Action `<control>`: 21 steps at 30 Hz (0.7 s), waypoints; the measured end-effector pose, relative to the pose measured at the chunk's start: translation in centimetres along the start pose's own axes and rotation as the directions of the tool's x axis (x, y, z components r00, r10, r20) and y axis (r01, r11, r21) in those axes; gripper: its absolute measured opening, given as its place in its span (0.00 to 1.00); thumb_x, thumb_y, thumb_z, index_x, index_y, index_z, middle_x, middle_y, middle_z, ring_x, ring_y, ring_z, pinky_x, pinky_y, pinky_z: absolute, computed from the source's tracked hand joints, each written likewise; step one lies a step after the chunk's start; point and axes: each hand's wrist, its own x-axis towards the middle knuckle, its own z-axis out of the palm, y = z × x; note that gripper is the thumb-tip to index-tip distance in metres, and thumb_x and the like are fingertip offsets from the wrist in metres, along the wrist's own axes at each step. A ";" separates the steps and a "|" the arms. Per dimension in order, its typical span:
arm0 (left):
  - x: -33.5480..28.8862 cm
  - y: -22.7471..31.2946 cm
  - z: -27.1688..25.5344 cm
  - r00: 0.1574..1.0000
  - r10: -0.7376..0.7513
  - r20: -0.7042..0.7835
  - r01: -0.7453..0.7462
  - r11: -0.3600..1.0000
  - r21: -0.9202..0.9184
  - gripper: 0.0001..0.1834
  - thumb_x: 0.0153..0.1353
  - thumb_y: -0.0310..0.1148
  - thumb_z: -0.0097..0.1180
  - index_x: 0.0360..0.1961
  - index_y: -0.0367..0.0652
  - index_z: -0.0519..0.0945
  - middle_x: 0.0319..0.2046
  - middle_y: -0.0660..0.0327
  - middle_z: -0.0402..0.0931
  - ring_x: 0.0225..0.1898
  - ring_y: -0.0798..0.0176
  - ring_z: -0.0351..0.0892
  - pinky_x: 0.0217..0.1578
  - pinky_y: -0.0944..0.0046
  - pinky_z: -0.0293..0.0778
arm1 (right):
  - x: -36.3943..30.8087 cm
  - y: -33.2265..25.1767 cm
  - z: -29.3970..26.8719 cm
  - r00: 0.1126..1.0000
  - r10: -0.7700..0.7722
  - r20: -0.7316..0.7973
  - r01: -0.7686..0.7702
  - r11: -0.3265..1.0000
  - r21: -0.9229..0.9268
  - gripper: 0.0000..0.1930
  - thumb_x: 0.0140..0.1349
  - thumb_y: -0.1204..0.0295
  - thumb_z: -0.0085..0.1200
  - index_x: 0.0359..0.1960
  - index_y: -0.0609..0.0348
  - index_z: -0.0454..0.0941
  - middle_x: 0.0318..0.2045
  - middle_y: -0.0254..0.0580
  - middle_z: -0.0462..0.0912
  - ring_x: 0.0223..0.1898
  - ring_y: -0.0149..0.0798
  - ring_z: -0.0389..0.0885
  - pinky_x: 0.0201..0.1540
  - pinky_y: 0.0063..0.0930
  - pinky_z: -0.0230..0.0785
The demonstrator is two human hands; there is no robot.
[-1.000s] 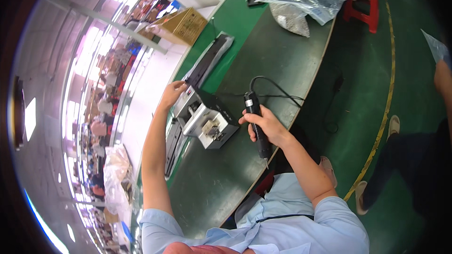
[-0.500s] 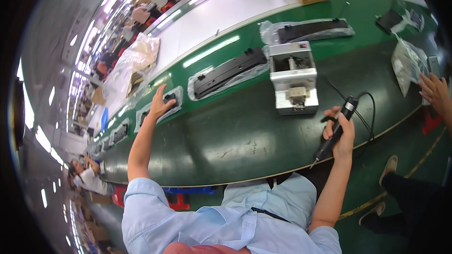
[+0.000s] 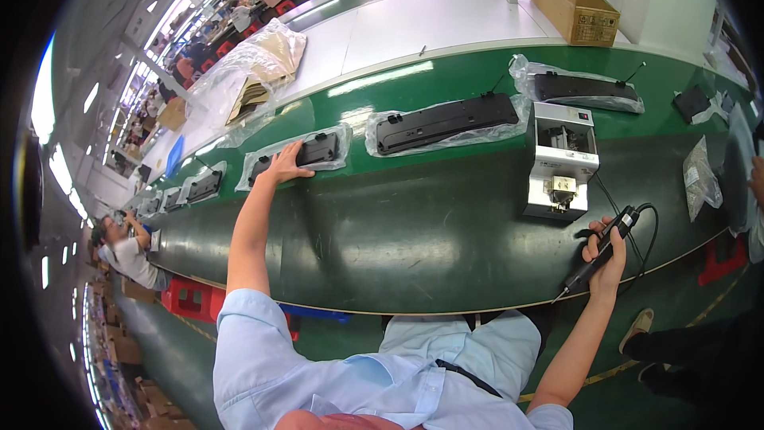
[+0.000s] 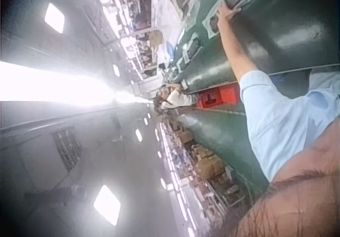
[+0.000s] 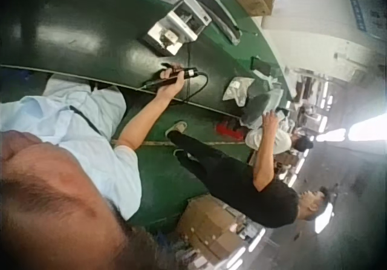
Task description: The person uses an electric screwdriver to fasten components on a plastic housing, then places the assembly onto a conveyor belt. The person repeats this action for multiple units, retrieving new housings from a bag and finished units onto the belt.
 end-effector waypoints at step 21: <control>-20.2 33.6 -0.7 0.531 0.830 -0.173 -0.845 0.504 -0.178 0.52 0.45 0.60 0.76 0.70 0.50 0.73 0.53 0.40 0.69 0.57 0.37 0.69 0.61 0.44 0.68 | 0.1 -0.4 0.3 0.993 0.084 0.087 -0.092 0.991 0.092 0.22 0.75 0.58 0.49 0.61 0.60 0.68 0.39 0.44 0.74 0.30 0.34 0.71 0.33 0.32 0.68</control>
